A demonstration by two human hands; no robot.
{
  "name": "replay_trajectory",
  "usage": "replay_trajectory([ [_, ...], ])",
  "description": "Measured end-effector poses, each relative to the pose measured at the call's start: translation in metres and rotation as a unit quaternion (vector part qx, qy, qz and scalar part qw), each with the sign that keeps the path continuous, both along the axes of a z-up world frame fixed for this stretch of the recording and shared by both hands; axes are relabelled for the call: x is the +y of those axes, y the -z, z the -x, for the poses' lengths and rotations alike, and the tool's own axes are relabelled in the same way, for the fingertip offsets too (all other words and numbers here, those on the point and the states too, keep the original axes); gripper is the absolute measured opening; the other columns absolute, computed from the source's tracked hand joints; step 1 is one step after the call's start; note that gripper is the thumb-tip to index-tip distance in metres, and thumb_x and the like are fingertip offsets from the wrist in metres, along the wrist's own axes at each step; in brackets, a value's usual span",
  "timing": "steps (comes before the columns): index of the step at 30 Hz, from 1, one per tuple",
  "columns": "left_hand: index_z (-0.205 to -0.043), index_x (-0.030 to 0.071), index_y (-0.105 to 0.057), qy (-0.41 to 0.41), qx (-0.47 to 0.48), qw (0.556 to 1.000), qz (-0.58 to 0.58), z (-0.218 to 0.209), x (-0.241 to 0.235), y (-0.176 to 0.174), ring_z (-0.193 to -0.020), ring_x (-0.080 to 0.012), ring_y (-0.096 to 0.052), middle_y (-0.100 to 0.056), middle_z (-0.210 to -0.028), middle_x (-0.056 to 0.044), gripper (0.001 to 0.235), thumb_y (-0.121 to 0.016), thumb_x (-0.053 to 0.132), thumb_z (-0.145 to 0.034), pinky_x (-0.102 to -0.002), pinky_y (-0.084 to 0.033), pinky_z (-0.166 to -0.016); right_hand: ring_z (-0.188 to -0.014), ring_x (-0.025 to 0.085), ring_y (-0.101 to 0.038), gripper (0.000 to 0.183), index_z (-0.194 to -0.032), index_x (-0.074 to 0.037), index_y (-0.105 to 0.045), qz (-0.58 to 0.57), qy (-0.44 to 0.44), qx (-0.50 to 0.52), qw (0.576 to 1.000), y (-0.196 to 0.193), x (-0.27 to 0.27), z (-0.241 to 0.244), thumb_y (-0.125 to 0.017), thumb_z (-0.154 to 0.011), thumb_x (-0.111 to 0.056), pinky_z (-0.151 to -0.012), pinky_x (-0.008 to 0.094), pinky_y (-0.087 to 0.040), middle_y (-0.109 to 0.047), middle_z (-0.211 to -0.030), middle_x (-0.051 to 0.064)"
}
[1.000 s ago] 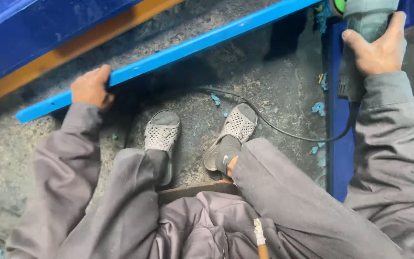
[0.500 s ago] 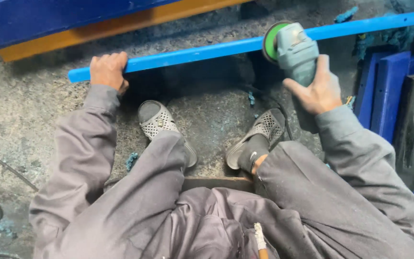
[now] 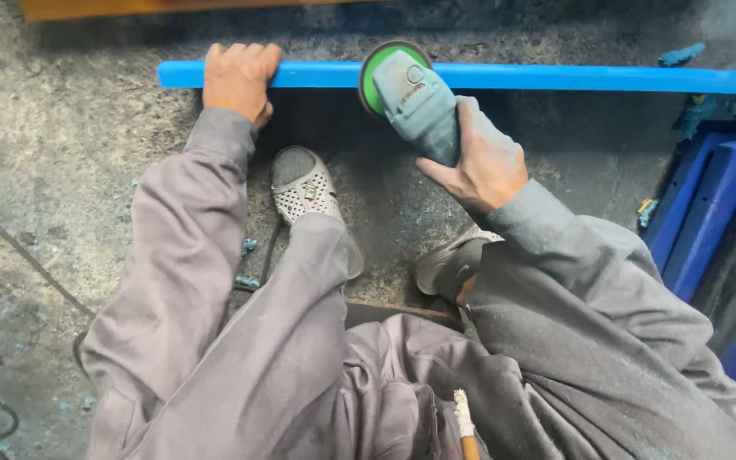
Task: The person grinds the edges of blue metal components using a hand-held angle grinder.
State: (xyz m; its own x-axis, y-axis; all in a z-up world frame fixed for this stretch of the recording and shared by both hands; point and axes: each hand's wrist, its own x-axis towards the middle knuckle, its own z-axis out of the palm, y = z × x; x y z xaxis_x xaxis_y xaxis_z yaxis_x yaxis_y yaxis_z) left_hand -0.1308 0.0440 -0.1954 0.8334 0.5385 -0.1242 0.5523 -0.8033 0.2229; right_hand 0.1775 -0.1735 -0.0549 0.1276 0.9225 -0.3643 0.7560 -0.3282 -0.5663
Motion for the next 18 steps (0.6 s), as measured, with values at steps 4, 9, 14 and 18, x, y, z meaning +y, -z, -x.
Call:
replay_trajectory([
  [4, -0.101, 0.014, -0.057, -0.002, 0.001, 1.000, 0.023, 0.006, -0.004, 0.009, -0.100, -0.0277, -0.063, -0.064, -0.095, -0.004, 0.042, -0.081, 0.010, -0.067, -0.042, -0.044, -0.087, -0.099, 0.049, -0.069, 0.074, -0.130, -0.003, -0.043, 0.060, 0.080, -0.035, 0.994, 0.003, -0.056, -0.059, -0.086, -0.087, -0.044, -0.081, 0.054, -0.055, -0.068, -0.109, 0.029],
  [9, -0.103, 0.013, -0.059, -0.003, 0.021, 1.000, 0.022, 0.003, -0.004, 0.001, -0.101, -0.0275, -0.063, -0.066, -0.098, -0.004, 0.043, -0.079, 0.011, -0.065, -0.042, -0.044, -0.087, -0.105, 0.051, -0.068, 0.073, -0.130, 0.000, -0.045, 0.074, 0.208, -0.093, 0.971, 0.009, -0.146, -0.170, -0.088, -0.091, -0.044, -0.086, 0.053, -0.054, -0.069, -0.113, 0.031],
  [14, -0.096, 0.012, -0.056, 0.005, 0.030, 0.999, 0.018, 0.005, -0.003, -0.001, -0.102, -0.0273, -0.063, -0.066, -0.096, -0.004, 0.035, -0.076, 0.010, -0.068, -0.042, -0.044, -0.091, -0.112, 0.051, -0.067, 0.073, -0.130, 0.003, -0.047, 0.046, 0.259, -0.171, 0.950, 0.046, -0.243, -0.275, -0.092, -0.096, -0.044, -0.094, 0.053, -0.053, -0.069, -0.116, 0.031],
  [18, -0.097, 0.012, -0.057, -0.002, 0.036, 0.999, 0.018, 0.007, -0.003, 0.005, -0.101, -0.0276, -0.063, -0.065, -0.094, -0.004, 0.035, -0.074, 0.008, -0.067, -0.042, -0.044, -0.088, -0.110, 0.052, -0.066, 0.069, -0.128, 0.005, -0.046, 0.058, 0.277, -0.224, 0.933, 0.047, -0.246, -0.268, -0.085, -0.091, -0.038, -0.095, 0.055, -0.052, -0.068, -0.114, 0.033],
])
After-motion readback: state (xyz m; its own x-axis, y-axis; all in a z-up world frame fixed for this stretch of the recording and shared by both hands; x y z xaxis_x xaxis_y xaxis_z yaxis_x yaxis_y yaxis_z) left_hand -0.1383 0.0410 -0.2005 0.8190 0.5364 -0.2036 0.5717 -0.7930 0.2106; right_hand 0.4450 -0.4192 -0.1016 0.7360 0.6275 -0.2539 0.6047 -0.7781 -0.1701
